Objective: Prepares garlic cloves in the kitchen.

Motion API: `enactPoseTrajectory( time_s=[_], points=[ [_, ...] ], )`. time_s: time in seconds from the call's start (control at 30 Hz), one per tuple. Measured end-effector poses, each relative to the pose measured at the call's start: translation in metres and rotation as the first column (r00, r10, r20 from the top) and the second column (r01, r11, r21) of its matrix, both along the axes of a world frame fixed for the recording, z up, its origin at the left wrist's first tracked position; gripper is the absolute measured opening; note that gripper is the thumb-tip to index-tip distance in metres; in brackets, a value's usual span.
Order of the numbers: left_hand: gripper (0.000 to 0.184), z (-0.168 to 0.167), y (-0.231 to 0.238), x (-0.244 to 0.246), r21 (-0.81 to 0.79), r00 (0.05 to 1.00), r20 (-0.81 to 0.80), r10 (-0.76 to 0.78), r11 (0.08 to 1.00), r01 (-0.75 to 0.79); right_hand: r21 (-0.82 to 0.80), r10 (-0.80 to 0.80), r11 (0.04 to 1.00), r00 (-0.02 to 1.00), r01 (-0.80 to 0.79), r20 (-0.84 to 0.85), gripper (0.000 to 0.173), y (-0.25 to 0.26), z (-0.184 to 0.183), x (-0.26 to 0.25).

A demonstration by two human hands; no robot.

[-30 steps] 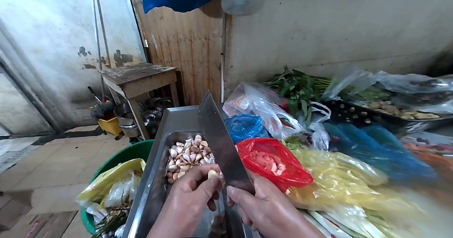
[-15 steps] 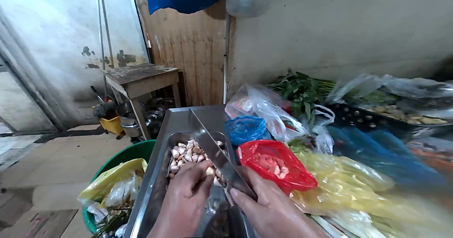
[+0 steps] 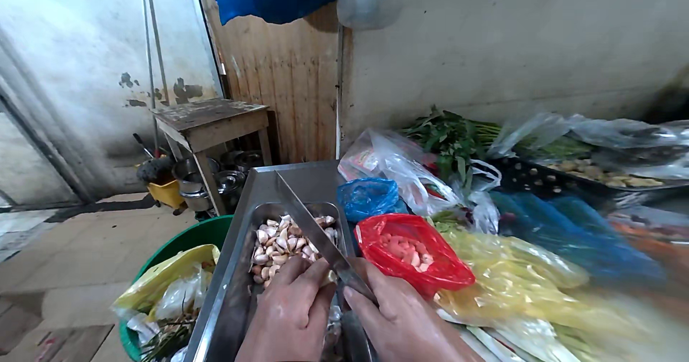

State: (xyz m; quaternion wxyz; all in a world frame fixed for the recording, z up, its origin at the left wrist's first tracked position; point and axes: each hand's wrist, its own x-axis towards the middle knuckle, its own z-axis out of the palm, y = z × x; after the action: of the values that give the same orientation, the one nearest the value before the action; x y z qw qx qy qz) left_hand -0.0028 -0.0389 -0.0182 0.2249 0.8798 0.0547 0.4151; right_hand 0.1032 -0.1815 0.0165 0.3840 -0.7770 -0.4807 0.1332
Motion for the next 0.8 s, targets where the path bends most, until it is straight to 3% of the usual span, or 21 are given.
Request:
enactPoseTrajectory(
  time_s=[0.13, 0.23, 0.3, 0.5, 0.7, 0.8],
  points=[
    [0.027, 0.005, -0.001, -0.001, -0.201, 0.995, -0.072, -0.064, 0.978, 0.048, -0.001, -0.010, 1.000, 1.000, 0.010, -0.002, 0.036, 0.000, 0.001, 0.001],
    [0.037, 0.017, -0.002, -0.006, -0.476, 0.954, -0.232, -0.190, 0.877, 0.059, -0.024, -0.023, 0.999, 1.000, 0.023, 0.005, 0.037, 0.000, 0.003, -0.001],
    [0.041, 0.018, 0.001, -0.005, -0.568, 0.935, -0.245, -0.257, 0.819, 0.076, -0.035, -0.016, 0.999, 1.000, 0.017, 0.027, 0.038, 0.000, 0.004, -0.003],
    [0.031, 0.018, 0.001, -0.004, -0.687, 0.935, -0.221, -0.277, 0.725, 0.053, -0.001, -0.001, 1.000, 0.998, 0.001, 0.056, 0.035, 0.001, 0.000, -0.003],
    [0.040, 0.021, -0.003, -0.004, -0.634, 0.929, -0.262, -0.261, 0.772, 0.038, 0.006, -0.061, 0.998, 0.998, 0.061, -0.020, 0.037, 0.001, -0.001, 0.002],
    [0.042, 0.018, 0.002, -0.004, -0.676, 0.918, -0.243, -0.313, 0.734, 0.071, 0.032, -0.121, 0.992, 0.990, 0.124, -0.070, 0.036, 0.001, -0.002, 0.008]
  ],
)
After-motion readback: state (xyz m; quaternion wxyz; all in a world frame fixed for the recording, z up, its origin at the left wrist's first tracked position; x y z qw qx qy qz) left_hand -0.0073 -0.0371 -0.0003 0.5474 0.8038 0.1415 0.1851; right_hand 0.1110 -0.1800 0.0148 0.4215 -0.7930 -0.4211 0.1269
